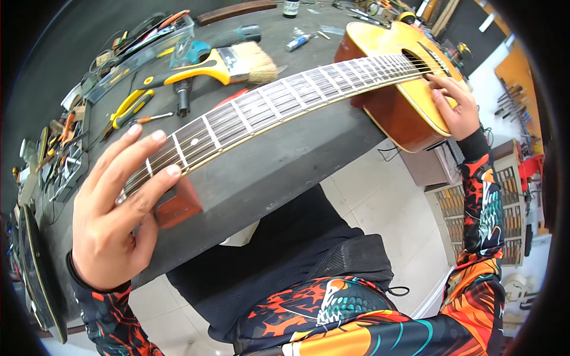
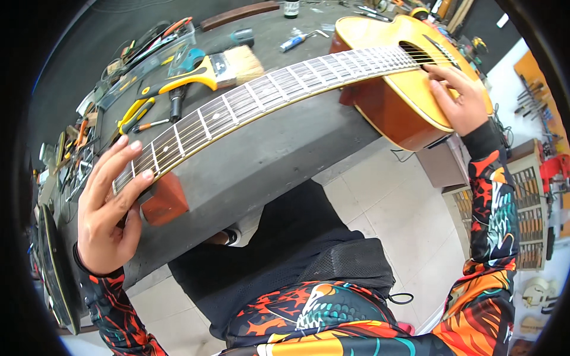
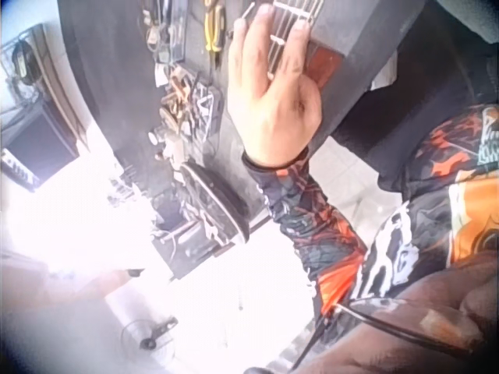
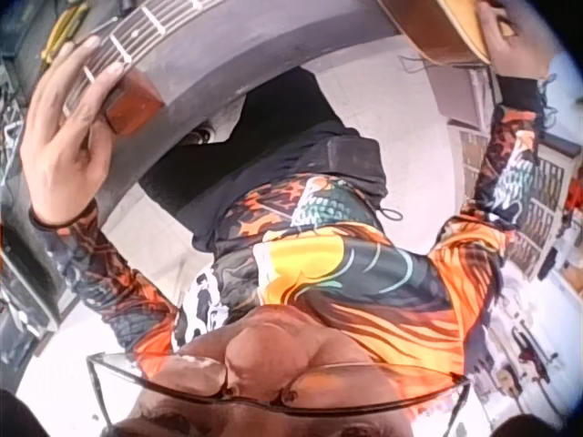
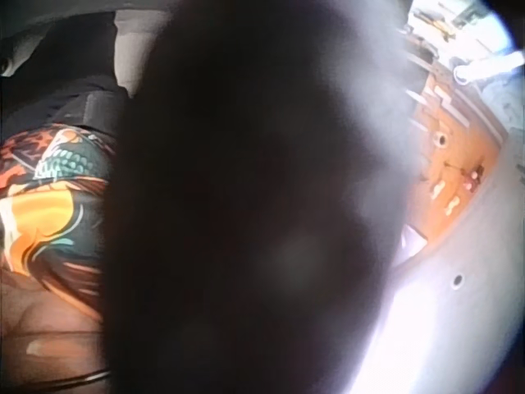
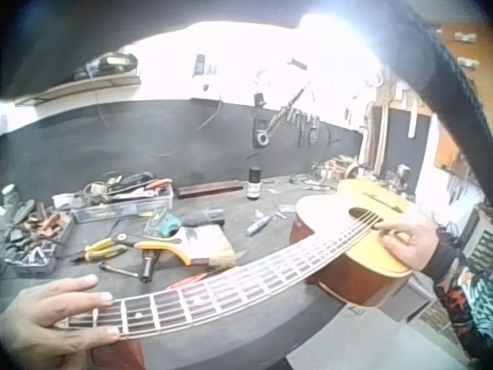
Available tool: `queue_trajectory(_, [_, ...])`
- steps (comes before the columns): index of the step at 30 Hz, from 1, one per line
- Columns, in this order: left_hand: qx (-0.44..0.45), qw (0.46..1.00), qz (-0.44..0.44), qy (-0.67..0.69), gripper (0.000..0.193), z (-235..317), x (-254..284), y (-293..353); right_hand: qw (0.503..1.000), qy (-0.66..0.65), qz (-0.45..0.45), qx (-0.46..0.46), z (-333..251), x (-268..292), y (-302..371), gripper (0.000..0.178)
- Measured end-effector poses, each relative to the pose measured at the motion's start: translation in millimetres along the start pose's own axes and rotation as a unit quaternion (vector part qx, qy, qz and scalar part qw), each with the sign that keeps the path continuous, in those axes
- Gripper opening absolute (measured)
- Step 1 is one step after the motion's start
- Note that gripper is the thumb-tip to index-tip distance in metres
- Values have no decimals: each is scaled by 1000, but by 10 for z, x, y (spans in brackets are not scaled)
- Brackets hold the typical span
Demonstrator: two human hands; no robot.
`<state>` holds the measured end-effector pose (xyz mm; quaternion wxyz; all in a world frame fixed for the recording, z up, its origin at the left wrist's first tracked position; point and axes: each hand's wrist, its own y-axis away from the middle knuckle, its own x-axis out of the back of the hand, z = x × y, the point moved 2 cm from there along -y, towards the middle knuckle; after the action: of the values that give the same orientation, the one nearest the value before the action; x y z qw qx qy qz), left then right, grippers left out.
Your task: The person adjusts the tuning pegs on the headstock of an acoustic guitar and repeatedly presses the strings against the fretboard to check tension and alignment. The person also uses a small tool to work on the nut area near the headstock.
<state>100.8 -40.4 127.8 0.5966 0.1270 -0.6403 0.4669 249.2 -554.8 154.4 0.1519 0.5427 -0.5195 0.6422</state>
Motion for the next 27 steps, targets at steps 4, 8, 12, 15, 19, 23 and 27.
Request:
queue_trajectory(4, [-11,996,-46,-79,73,176,71,-103,995,50,17,79,-40,-11,-69,34])
queue_trajectory(8, [-2,999,-32,-41,71,235,7,-239,1000,-15,-10,-22,17,48,-28,34])
queue_trajectory(12, [3,998,-41,-37,67,232,-5,-276,1000,-5,3,-1,7,13,-16,35])
queue_trajectory(15, [15,997,-45,-57,61,251,31,-270,1000,-24,11,13,2,-24,-32,36])
queue_trajectory(19, [31,997,-51,-53,61,254,43,-239,999,10,-15,34,-26,23,-29,38])
queue_trajectory(23, [27,996,-69,-45,64,280,28,-301,999,15,-18,42,-34,15,-51,39])
queue_trajectory(27, [24,996,-68,-55,69,405,-106,-481,1000,-4,-6,24,-73,50,-46,40])
